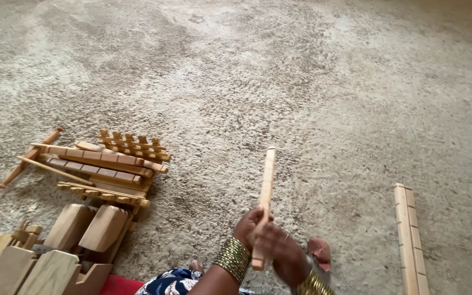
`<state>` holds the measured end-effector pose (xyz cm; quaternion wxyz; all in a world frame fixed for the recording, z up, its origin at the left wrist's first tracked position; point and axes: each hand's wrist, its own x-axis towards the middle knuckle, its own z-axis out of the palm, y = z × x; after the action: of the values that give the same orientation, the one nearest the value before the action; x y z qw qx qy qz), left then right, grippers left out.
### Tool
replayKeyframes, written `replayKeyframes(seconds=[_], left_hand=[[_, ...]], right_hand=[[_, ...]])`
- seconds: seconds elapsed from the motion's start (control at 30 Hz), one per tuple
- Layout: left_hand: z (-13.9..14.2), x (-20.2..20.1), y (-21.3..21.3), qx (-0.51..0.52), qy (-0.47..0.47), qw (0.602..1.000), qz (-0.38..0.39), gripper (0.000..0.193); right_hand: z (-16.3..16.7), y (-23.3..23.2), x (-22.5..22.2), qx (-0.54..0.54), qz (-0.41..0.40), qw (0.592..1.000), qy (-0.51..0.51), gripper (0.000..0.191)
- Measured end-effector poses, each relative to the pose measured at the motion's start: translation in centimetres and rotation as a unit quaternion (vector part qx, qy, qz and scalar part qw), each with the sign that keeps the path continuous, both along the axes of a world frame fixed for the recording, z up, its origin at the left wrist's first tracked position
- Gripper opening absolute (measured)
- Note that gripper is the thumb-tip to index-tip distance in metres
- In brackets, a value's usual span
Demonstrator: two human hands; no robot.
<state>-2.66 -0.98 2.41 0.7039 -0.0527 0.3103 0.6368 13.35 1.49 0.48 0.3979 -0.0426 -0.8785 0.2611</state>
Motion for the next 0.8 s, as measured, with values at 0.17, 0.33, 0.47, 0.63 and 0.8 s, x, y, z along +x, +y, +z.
replayKeyframes(seconds=[0.17,0.33,0.47,0.63,0.8], left_hand=[[2.1,3.4,-1.4,-0.014,0.166,0.973,-0.158,0.042],[2.2,3.5,-1.5,-0.011,0.183,0.969,-0.168,0.042],[0.9,1.5,-0.3,0.037,0.076,0.992,-0.093,0.034],[1.5,0.3,-0.5,0.044,-0.018,0.993,-0.108,0.051],[3.3,2.8,-2.1,-0.059,0.201,0.967,-0.146,0.031]], right_hand=[[1.6,5.3,2.2,0.08,-0.168,0.983,0.01,0.028],[2.1,4.2,2.0,0.124,-0.232,0.964,-0.028,0.03],[2.0,0.0,0.5,0.104,-0.096,0.99,-0.013,0.036],[2.8,-3.1,-0.1,0.045,-0.007,0.999,-0.015,0.033],[3.9,1.3,1.0,0.144,-0.146,0.979,0.0,0.039]])
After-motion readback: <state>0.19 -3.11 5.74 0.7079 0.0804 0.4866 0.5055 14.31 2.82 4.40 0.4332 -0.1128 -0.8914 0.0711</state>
